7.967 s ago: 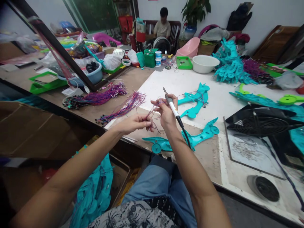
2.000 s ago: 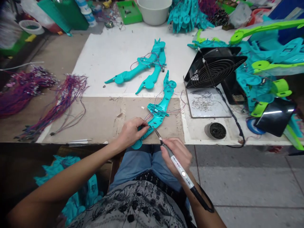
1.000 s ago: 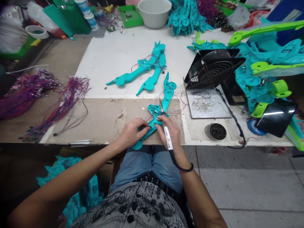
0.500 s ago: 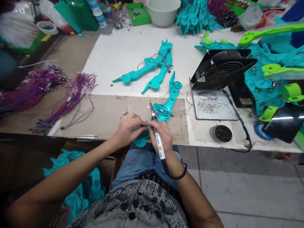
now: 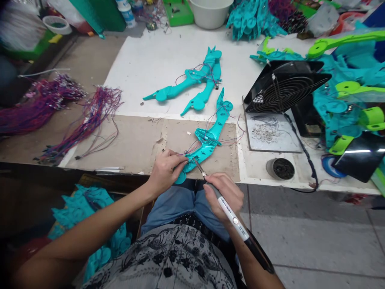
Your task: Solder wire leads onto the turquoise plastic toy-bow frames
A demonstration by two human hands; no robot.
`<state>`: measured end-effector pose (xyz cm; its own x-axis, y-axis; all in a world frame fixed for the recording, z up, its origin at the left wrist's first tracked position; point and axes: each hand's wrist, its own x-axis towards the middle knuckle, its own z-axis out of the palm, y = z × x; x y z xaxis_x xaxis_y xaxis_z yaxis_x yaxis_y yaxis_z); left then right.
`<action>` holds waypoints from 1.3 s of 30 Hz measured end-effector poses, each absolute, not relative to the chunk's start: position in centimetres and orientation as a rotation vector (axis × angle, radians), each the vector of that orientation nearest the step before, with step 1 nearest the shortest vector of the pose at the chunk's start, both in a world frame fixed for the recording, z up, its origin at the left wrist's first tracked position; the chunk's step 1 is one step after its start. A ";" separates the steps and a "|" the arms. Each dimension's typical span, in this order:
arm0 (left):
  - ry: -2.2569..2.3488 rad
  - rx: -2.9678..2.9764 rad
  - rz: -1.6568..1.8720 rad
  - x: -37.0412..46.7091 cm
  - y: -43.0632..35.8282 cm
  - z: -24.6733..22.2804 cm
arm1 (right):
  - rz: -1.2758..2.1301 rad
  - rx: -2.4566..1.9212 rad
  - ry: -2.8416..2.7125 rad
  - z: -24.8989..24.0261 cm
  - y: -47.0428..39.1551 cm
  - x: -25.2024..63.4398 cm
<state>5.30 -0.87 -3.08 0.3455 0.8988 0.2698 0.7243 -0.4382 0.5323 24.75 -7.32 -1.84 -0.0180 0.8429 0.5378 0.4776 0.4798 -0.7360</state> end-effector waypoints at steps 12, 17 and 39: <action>1.521 2.328 0.772 6.0 -1.2 -3.2 | 0.471 -1.136 -1.672 -2.4 -7.2 24.8; 1.528 2.355 0.740 6.1 -1.1 -3.2 | 0.489 -1.112 -1.693 -2.8 -7.1 24.9; 1.481 2.390 0.781 6.0 -1.0 -3.4 | 0.460 -1.058 -1.859 -2.0 -6.7 25.4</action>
<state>6.03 -1.01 -3.42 0.3493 0.8804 0.3206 0.7617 -0.4661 0.4500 25.45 -6.74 -1.97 -0.2095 0.8202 0.5323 0.4773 0.5609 -0.6765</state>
